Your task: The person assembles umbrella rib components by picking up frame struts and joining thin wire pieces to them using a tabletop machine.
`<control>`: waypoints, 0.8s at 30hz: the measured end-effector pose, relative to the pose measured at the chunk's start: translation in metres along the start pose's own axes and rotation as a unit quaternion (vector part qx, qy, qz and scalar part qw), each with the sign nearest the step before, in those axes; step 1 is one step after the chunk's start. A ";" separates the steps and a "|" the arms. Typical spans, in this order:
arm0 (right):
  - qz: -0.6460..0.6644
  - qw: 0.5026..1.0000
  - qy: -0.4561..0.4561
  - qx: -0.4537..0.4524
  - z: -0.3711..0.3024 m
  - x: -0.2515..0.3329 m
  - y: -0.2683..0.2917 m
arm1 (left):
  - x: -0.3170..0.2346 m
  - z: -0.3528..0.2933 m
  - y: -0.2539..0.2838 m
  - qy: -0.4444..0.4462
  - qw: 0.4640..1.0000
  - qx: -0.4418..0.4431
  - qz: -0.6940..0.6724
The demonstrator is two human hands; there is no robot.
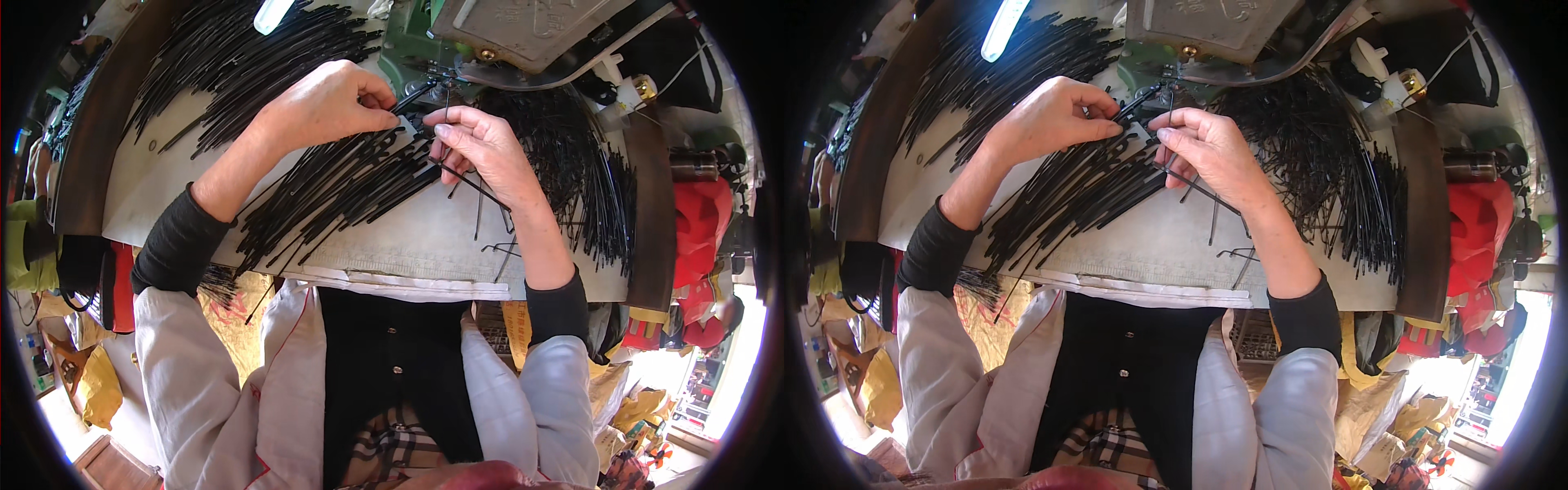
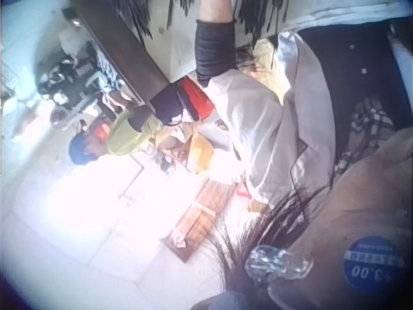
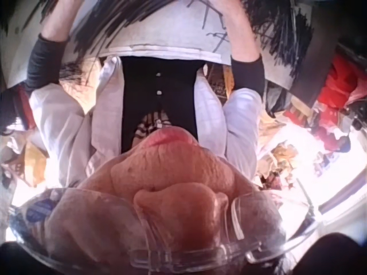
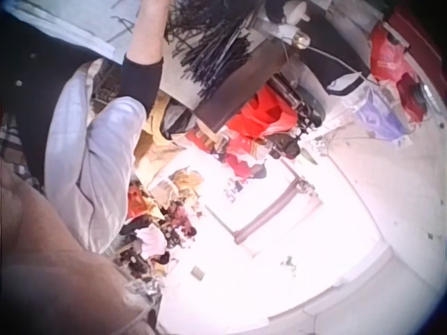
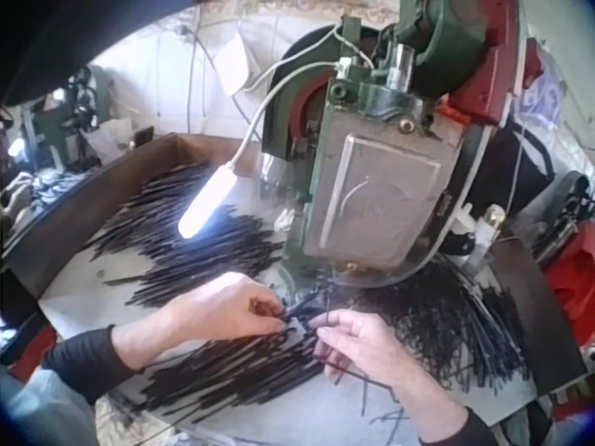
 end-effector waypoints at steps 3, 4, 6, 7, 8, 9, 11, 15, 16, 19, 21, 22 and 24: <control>0.009 1.000 0.008 -0.008 0.000 0.000 0.002 | -0.001 0.002 -0.001 -0.018 1.000 -0.010 -0.008; 0.009 1.000 0.008 -0.009 0.000 0.001 0.003 | -0.002 0.003 -0.001 -0.019 1.000 -0.013 -0.011; 0.003 1.000 0.009 -0.023 -0.001 0.002 0.005 | -0.003 0.005 -0.001 -0.022 1.000 -0.014 -0.009; 0.002 1.000 0.009 -0.023 -0.001 0.003 0.005 | -0.004 0.006 -0.001 -0.024 1.000 -0.014 -0.006; 0.003 1.000 0.012 -0.027 -0.002 0.003 0.006 | -0.005 0.006 0.000 -0.024 1.000 -0.015 -0.006; 0.004 0.999 0.015 -0.032 -0.002 0.003 0.007 | -0.006 0.005 0.001 -0.016 1.000 -0.018 0.004; 0.006 0.999 0.016 -0.029 -0.002 0.004 0.007 | -0.005 0.006 0.001 -0.007 1.000 -0.022 0.014; 0.012 0.999 0.018 -0.024 0.000 0.003 0.006 | -0.006 0.007 -0.001 -0.024 0.999 -0.021 0.002; 0.012 0.999 0.018 -0.024 0.000 0.003 0.007 | -0.007 0.007 -0.001 -0.016 1.000 -0.019 0.007; 0.005 0.999 0.016 -0.028 0.000 0.002 0.008 | -0.003 0.008 -0.004 -0.037 0.999 -0.030 0.003; 0.013 1.000 0.011 -0.020 0.001 0.000 0.008 | -0.005 0.008 -0.004 -0.028 0.999 -0.027 0.007; 0.013 1.000 0.011 -0.021 0.001 0.000 0.008 | -0.005 0.008 -0.004 -0.018 0.999 -0.025 0.011; -0.005 1.000 0.006 -0.027 0.001 0.001 0.009 | -0.004 0.009 -0.004 -0.016 1.000 -0.018 0.006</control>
Point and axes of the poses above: each hand's wrist, its own z-axis towards the middle knuckle, its own y-axis out of the back of the hand, x = y × z, the point moved 5 cm from there along z, towards the middle knuckle, and after that the axes turned 14 degrees about x, right-handed, at the moved point
